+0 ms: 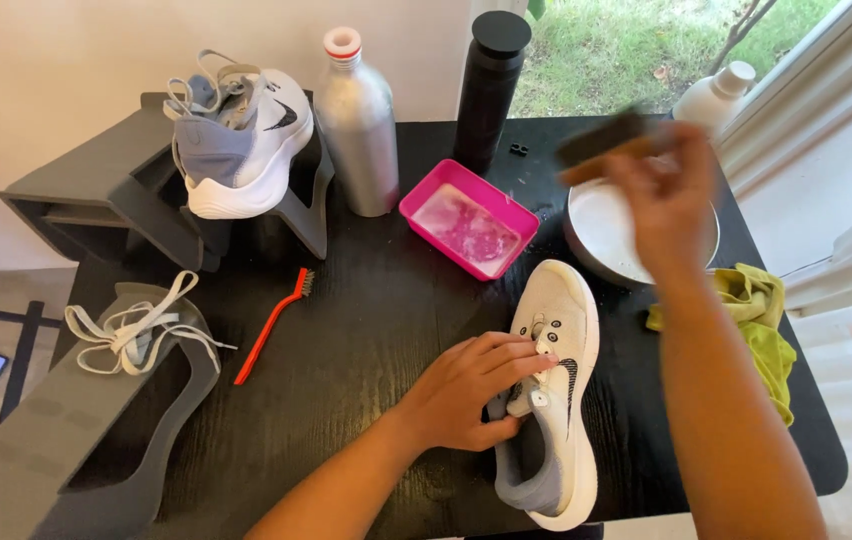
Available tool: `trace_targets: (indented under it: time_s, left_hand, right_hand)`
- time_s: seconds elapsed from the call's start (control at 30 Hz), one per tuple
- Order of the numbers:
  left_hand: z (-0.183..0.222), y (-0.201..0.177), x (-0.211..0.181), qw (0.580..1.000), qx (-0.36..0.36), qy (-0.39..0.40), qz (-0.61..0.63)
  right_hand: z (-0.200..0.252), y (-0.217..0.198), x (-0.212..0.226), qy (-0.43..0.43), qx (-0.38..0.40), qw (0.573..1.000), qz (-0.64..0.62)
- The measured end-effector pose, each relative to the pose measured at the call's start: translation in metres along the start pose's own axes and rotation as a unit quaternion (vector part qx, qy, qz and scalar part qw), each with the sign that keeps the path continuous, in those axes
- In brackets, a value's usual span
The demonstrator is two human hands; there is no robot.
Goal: Cleaning the side panels of a white sneaker using a brush, sponge, and cleaning solution.
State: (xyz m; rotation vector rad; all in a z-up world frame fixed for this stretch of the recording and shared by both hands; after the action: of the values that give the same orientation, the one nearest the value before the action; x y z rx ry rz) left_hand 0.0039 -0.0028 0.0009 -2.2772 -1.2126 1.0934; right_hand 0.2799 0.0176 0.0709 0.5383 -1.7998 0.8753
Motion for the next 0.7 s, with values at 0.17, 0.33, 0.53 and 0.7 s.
trace_targets:
  time_s: [0.17,0.33,0.53,0.7]
  left_hand:
    - [-0.001,-0.001,-0.001,1.000,0.001,0.006,0.011]
    - [-0.005,-0.003,-0.004,1.000,-0.012,0.019,0.013]
    - [-0.005,0.000,-0.003,1.000,-0.015,0.016,0.016]
    - [-0.005,0.002,-0.002,1.000,-0.011,0.014,0.018]
  right_hand:
    - [0.008,-0.054,-0.037,-0.132,-0.129,0.983,0.021]
    - [0.034,-0.055,-0.044,-0.075,-0.097,0.979,0.164]
    - [0.044,-0.056,-0.053,-0.206,-0.208,0.951,0.098]
    - [0.053,-0.062,-0.068,-0.207,-0.232,0.945,0.106]
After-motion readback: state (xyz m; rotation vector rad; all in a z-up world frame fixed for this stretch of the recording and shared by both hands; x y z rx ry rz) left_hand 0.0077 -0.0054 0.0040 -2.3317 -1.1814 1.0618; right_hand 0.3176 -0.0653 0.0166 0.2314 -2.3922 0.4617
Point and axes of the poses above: each hand's wrist, its own z-axis away from the middle knuckle, its own y-axis out of the palm, x = y × z, the point moved 1 cm from there along -z, towards the middle knuckle, and after that the axes turned 12 degrees about y, right-handed, at the moved point
